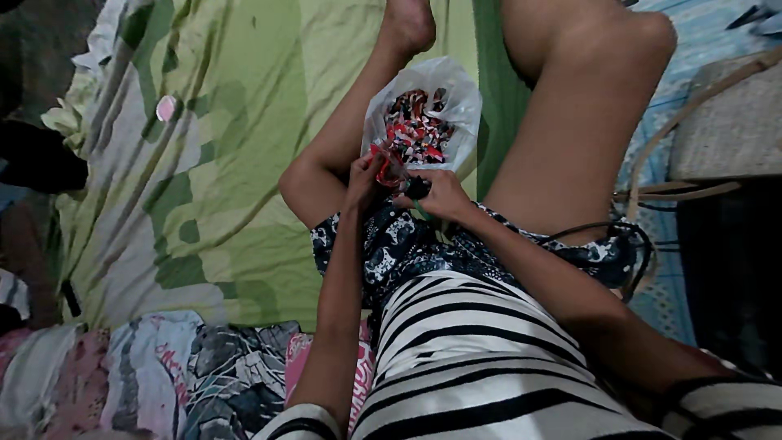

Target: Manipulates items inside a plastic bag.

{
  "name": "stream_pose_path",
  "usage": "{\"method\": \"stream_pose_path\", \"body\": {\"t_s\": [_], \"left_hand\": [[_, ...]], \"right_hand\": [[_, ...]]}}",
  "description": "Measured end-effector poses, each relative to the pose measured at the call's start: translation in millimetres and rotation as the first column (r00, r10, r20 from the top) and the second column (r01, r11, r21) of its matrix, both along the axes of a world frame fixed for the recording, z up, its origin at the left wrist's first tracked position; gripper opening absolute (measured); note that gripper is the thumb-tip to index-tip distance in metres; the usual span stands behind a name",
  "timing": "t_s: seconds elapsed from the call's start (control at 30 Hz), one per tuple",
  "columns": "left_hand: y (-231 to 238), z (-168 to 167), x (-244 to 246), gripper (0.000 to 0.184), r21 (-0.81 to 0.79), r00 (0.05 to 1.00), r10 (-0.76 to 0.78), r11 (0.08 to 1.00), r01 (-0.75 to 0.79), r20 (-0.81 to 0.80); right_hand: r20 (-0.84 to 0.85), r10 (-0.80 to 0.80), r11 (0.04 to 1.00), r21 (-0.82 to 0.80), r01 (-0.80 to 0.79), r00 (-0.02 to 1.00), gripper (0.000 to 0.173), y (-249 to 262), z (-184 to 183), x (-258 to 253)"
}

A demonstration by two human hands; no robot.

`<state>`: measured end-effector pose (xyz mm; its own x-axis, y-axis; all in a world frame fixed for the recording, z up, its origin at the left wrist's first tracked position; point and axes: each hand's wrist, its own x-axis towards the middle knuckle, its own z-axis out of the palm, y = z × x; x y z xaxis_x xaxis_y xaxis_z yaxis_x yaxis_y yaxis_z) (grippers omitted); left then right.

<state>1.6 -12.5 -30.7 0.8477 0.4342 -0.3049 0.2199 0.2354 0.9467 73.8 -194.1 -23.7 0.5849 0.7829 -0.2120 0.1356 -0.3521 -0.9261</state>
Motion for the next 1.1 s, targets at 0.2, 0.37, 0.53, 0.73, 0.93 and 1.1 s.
{"method": "stream_pose_path", "body": {"t_s": [0.2,0.37,0.53,0.73,0.93,1.1], "left_hand": [[1.4,-1.3,-0.6,0.026,-0.037,0.999,-0.047,0.998,0.047,0.015],[6.7,1.8,-1.0,0.025,-0.026,0.996,-0.083,0.996,0.083,0.023],[10.0,0.6,-1.5,0.025,-0.054,0.993,-0.108,0.992,0.110,0.039],[13.1,6.0,-2.7,0.028,-0.070,0.990,-0.134,0.988,0.136,0.040],[13.5,7.0,-1.0,0.037,-0.120,0.978,-0.183,0.973,0.195,0.102],[11.3,8.6,-2.0,0.032,-0.200,0.987,-0.107,0.971,0.129,0.117]], "right_hand": [[0.006,0.049,0.998,-0.035,-0.049,0.999,0.064,-2.4,2.8,4.6],[0.021,0.095,0.994,-0.046,-0.094,0.995,0.060,-4.1,5.4,9.7],[0.020,0.142,0.990,0.012,-0.143,0.990,0.053,-6.4,-0.8,14.1],[-0.331,0.231,0.972,0.113,-0.205,0.915,0.037,-8.6,3.4,18.5],[-0.757,0.227,0.966,0.257,-0.041,0.612,0.017,-8.3,20.4,5.5],[-0.846,0.338,0.914,0.399,0.069,0.412,0.027,-5.9,9.0,-5.3]]}}
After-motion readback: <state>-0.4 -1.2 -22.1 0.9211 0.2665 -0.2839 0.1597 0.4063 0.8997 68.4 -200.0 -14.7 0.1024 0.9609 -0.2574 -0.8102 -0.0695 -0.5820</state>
